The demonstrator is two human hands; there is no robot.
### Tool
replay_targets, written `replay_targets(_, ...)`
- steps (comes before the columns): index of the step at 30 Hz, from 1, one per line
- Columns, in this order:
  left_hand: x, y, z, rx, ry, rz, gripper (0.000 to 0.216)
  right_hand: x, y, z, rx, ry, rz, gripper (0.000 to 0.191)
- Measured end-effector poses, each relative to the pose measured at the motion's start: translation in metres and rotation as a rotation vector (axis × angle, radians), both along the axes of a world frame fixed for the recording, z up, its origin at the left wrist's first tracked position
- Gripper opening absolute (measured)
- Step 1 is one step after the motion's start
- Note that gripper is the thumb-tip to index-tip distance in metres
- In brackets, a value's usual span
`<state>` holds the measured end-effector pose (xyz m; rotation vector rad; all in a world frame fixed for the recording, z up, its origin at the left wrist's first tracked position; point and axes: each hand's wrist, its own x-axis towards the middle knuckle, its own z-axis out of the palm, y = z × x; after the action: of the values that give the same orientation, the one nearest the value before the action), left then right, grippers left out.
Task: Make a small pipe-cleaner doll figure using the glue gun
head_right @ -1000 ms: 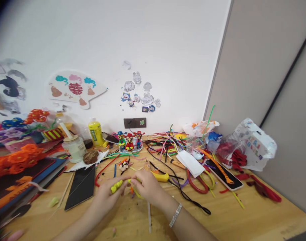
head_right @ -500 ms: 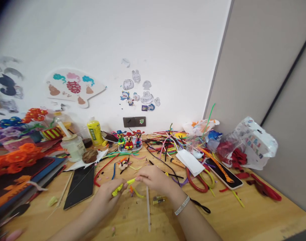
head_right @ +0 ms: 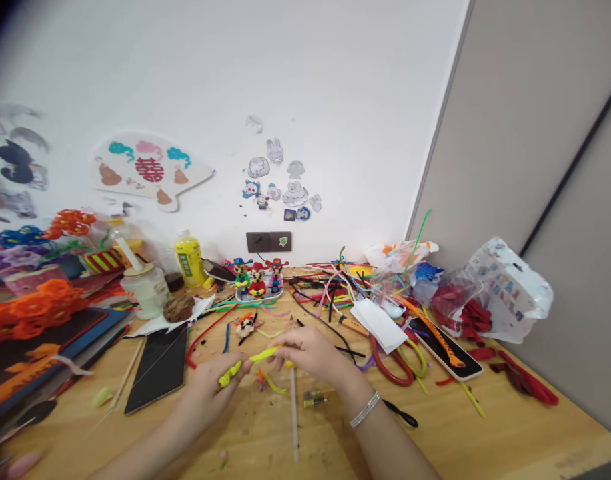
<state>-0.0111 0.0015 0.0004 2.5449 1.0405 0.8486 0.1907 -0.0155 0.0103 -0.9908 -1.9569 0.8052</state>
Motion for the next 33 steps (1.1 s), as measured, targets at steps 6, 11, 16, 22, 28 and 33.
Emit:
replay_targets(6,-0.0021,0.0018,-0.0048,0.003,0.012,0.027,0.033,0.0008,-0.0004,-0.0003,0.082,-0.077,-0.024,0.025)
replay_targets(11,-0.0026,-0.0003,0.0007,0.004,-0.002,0.052,0.033,-0.0004,0.0009,-0.0043,0.106,-0.112,-0.025,0.026)
replay_targets(16,-0.0029,0.0002,0.0017,0.003,0.027,0.032,0.034,-0.0036,0.0034,-0.0068,0.118,-0.247,0.009,0.022)
replay_targets(22,-0.0026,-0.0001,-0.0002,-0.039,0.048,0.017,0.032,-0.0008,0.0016,-0.0036,0.07,-0.237,0.024,0.029)
replay_targets(28,-0.0011,0.0007,0.003,-0.026,0.046,0.009,0.034,-0.0001,0.0006,-0.0026,0.028,-0.215,0.039,0.035)
replay_targets(33,-0.0003,-0.0002,0.0037,-0.03,0.032,0.011,0.035,-0.0011,0.0008,-0.0039,0.018,-0.163,0.029,0.037)
